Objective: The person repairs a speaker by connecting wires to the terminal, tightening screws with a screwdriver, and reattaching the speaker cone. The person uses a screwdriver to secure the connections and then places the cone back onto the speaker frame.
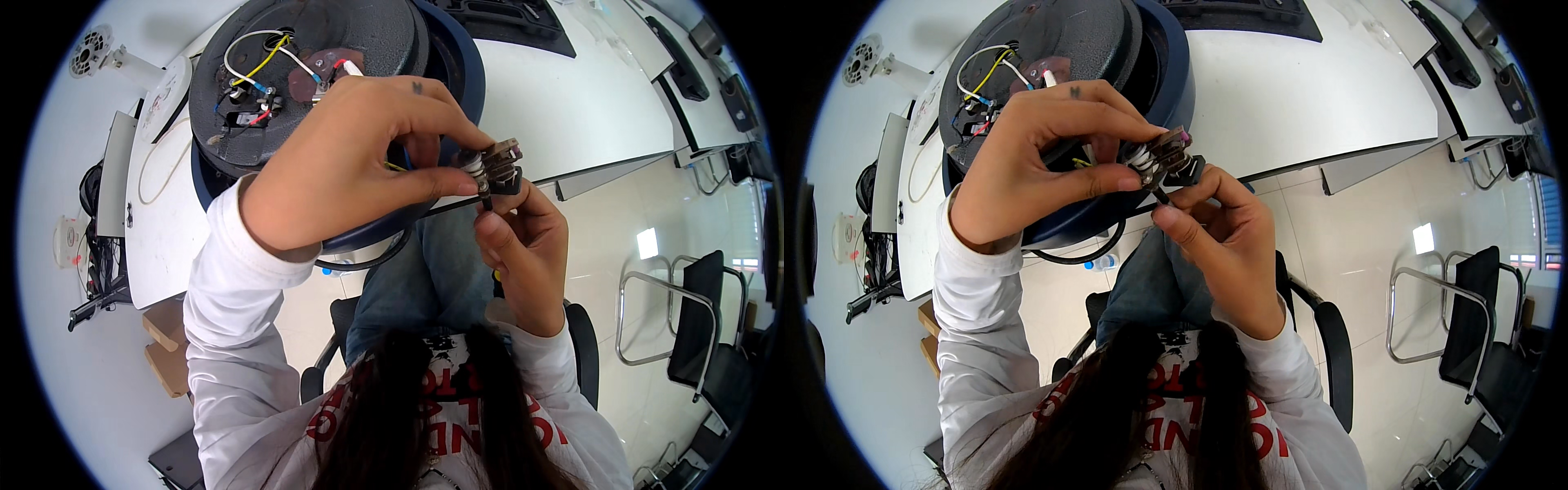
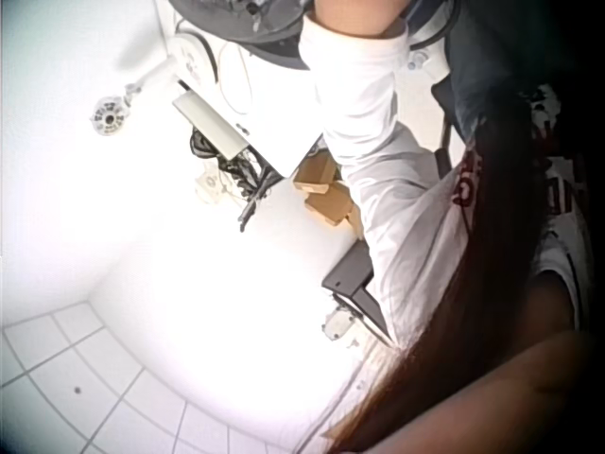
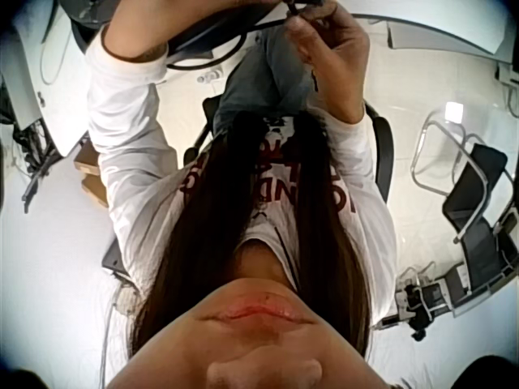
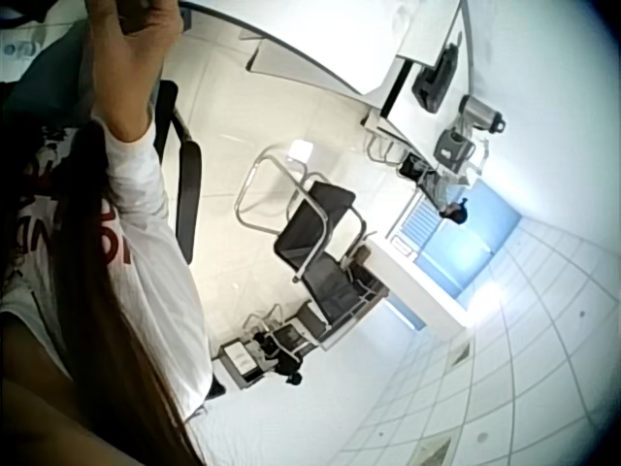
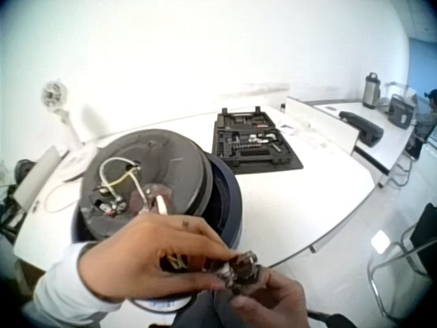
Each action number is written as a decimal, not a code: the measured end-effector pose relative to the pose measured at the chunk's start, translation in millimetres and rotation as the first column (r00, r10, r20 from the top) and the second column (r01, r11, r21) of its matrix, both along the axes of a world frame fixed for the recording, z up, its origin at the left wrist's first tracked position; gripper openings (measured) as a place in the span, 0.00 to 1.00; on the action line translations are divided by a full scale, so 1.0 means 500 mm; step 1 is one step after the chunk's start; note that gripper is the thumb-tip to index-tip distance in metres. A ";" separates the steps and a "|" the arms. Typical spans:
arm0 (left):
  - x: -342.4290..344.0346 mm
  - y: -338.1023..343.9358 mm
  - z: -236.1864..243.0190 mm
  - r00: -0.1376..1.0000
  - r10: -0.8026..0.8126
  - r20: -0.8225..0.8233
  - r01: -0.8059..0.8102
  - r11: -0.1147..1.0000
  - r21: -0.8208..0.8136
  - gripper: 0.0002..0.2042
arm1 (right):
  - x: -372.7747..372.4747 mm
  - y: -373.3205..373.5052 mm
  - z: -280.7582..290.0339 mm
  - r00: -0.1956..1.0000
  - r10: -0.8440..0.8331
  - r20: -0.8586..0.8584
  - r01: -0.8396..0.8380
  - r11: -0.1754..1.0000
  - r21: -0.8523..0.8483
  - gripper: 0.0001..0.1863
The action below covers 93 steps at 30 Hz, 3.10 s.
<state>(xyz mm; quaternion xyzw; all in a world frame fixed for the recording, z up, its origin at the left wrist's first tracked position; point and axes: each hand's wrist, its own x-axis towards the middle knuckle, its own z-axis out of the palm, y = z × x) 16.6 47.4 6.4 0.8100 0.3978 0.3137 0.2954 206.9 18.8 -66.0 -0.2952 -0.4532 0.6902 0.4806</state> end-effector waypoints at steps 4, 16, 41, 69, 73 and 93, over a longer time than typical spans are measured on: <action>0.000 0.000 0.000 1.000 -0.014 0.022 0.014 1.000 0.007 0.16 | 0.015 0.004 -0.013 0.982 0.166 -0.085 -0.167 0.986 -0.004 0.07; 0.001 0.001 -0.003 0.999 -0.034 0.026 0.033 0.999 0.014 0.15 | 0.002 0.002 0.003 0.996 0.089 -0.025 -0.091 0.991 -0.102 0.15; -0.003 0.004 0.001 0.998 -0.060 -0.021 0.060 0.998 0.031 0.15 | 0.002 0.001 0.002 0.981 0.136 -0.140 -0.161 0.969 -0.186 0.18; -0.004 0.007 0.001 0.995 -0.090 -0.044 0.096 0.986 0.137 0.15 | 0.015 0.012 -0.008 0.871 0.352 -0.343 -0.435 0.876 -0.206 0.15; -0.003 0.007 0.004 0.995 -0.096 -0.033 0.099 0.987 0.127 0.16 | -0.005 0.003 0.011 0.947 0.242 -0.211 -0.283 0.940 -0.190 0.16; -0.004 0.008 -0.002 0.993 -0.118 0.013 0.114 0.979 0.172 0.15 | -0.017 -0.004 0.007 0.990 0.112 -0.084 -0.115 0.993 -0.032 0.15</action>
